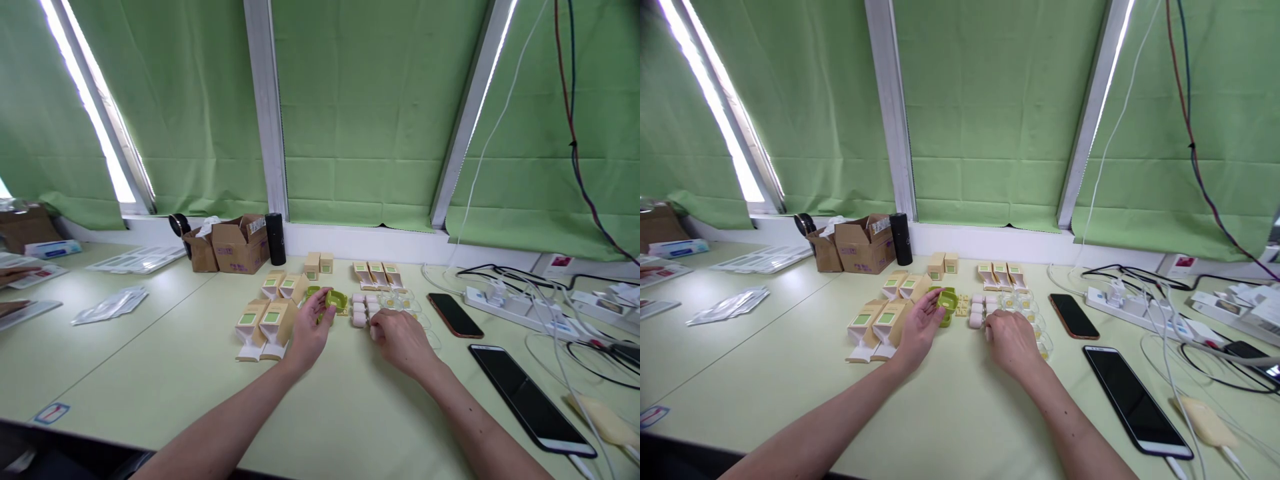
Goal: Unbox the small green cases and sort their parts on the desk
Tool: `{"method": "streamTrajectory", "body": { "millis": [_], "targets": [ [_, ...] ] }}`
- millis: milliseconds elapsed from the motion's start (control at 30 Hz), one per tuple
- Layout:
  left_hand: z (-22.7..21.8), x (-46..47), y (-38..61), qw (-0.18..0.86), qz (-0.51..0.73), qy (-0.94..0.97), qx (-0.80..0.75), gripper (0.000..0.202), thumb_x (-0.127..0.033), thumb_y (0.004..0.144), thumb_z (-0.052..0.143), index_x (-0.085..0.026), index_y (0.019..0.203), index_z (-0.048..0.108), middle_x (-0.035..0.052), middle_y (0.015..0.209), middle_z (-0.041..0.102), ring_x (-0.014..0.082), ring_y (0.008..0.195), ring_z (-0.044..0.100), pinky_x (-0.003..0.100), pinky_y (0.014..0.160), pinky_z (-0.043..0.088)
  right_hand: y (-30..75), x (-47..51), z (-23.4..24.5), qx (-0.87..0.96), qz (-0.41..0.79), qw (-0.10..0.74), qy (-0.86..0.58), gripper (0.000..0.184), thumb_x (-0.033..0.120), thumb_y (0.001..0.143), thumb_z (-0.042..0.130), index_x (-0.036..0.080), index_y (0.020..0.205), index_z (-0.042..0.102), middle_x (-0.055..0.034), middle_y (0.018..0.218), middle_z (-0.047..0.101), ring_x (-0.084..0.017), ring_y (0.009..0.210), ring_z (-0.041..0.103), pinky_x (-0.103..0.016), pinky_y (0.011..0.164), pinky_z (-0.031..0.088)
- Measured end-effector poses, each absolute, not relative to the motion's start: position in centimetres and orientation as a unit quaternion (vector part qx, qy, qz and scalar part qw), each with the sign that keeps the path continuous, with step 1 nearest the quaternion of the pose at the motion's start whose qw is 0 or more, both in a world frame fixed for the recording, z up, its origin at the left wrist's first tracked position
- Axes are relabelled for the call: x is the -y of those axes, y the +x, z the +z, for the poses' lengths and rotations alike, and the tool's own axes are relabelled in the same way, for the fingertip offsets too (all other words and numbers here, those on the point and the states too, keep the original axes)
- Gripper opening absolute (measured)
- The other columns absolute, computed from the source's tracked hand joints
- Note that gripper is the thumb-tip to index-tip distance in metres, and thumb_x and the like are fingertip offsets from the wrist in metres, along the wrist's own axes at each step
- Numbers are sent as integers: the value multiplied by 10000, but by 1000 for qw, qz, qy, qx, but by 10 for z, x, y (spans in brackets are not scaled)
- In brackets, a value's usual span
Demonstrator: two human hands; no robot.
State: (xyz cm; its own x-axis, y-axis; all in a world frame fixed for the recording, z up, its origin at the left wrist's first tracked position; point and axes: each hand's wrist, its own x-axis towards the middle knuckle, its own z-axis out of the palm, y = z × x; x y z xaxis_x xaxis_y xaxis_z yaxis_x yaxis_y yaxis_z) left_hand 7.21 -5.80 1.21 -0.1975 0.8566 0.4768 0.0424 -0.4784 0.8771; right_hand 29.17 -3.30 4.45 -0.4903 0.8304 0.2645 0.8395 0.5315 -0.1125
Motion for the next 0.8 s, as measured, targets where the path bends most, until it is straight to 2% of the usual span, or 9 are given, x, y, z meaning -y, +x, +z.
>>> {"method": "streamTrajectory", "body": {
  "millis": [133, 367, 600, 800],
  "targets": [
    [11, 57, 72, 307, 661, 552, -405, 539, -465, 916, 724, -180, 1354, 594, 161, 1349, 665, 287, 1259, 635, 461, 1109, 503, 292, 30, 41, 861, -23, 124, -492, 237, 56, 854, 567, 204, 897, 747, -62, 976, 723, -207, 841, 653, -314, 654, 258],
    [15, 61, 74, 316, 662, 548, -402, 552, -476, 895, 743, -178, 1337, 599, 162, 1321, 674, 294, 1244, 642, 461, 1096, 511, 291, 31, 43, 859, -32, 105, -500, 242, 25, 842, 545, 199, 875, 710, -54, 965, 703, -199, 851, 642, -319, 647, 242],
    [17, 63, 75, 327, 662, 557, -381, 501, -437, 901, 748, -187, 1307, 597, 141, 1297, 672, 269, 1231, 638, 410, 1071, 523, 294, 24, 34, 859, -43, 128, -494, 272, 48, 856, 575, 209, 1026, 714, -77, 1022, 706, -238, 1000, 627, -319, 758, 330],
    [20, 65, 76, 331, 656, 563, -378, 478, -409, 902, 752, -190, 1292, 581, 132, 1272, 677, 254, 1206, 647, 403, 1064, 525, 295, 25, 35, 861, -70, 165, -477, 304, 40, 816, 594, 199, 1045, 718, -97, 1042, 712, -285, 1015, 620, -355, 800, 391]
  ]
}}
